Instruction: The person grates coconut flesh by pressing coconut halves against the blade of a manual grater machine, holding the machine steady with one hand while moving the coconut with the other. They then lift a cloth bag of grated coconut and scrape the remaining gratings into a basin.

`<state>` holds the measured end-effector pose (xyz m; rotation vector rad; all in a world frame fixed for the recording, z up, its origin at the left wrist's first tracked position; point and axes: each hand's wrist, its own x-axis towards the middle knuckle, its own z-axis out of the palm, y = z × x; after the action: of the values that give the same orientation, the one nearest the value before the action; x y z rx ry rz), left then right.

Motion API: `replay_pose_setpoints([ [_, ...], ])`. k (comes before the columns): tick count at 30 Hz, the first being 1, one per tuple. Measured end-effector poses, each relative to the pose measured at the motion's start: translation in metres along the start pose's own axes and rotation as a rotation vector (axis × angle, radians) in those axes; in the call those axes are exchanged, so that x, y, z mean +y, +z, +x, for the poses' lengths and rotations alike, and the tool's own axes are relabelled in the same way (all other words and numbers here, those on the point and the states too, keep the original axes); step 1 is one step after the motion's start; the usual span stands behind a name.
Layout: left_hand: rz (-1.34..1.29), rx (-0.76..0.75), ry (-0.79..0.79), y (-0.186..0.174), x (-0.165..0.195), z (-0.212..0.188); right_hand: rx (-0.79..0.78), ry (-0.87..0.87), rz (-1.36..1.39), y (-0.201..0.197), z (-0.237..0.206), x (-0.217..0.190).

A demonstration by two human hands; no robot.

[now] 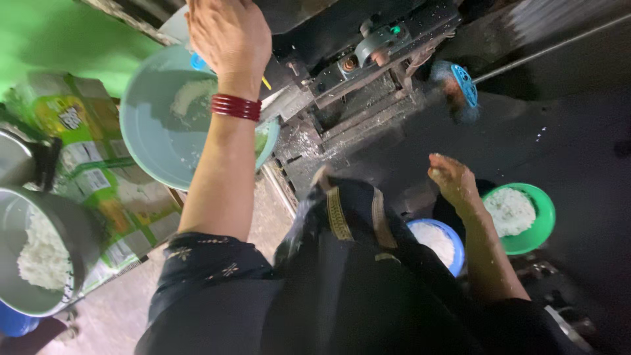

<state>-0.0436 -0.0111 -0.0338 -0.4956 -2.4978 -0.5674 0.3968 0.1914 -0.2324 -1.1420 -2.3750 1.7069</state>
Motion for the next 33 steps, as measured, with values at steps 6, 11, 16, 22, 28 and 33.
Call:
replay_pose_setpoints([
  [6,-0.047,-0.022,-0.009,0.001,-0.005,-0.004,0.062,-0.059,-0.010,0.023,-0.036,0.022],
  [11,-0.265,-0.137,-0.051,-0.041,0.002,-0.020,0.110,0.032,0.299,0.037,-0.073,0.039],
  [16,-0.395,-0.179,0.032,-0.076,-0.009,-0.044,0.166,0.239,0.686,0.070,-0.105,-0.014],
  [22,-0.945,-0.129,0.303,-0.102,-0.060,-0.109,0.163,0.003,0.325,0.195,-0.147,-0.165],
  [28,-1.229,-1.060,0.333,-0.149,-0.165,-0.179,-0.107,-0.201,0.362,0.332,-0.175,-0.253],
  [33,-0.834,-1.318,0.675,-0.179,-0.207,-0.212,0.153,-0.293,0.345,0.390,-0.200,-0.249],
])
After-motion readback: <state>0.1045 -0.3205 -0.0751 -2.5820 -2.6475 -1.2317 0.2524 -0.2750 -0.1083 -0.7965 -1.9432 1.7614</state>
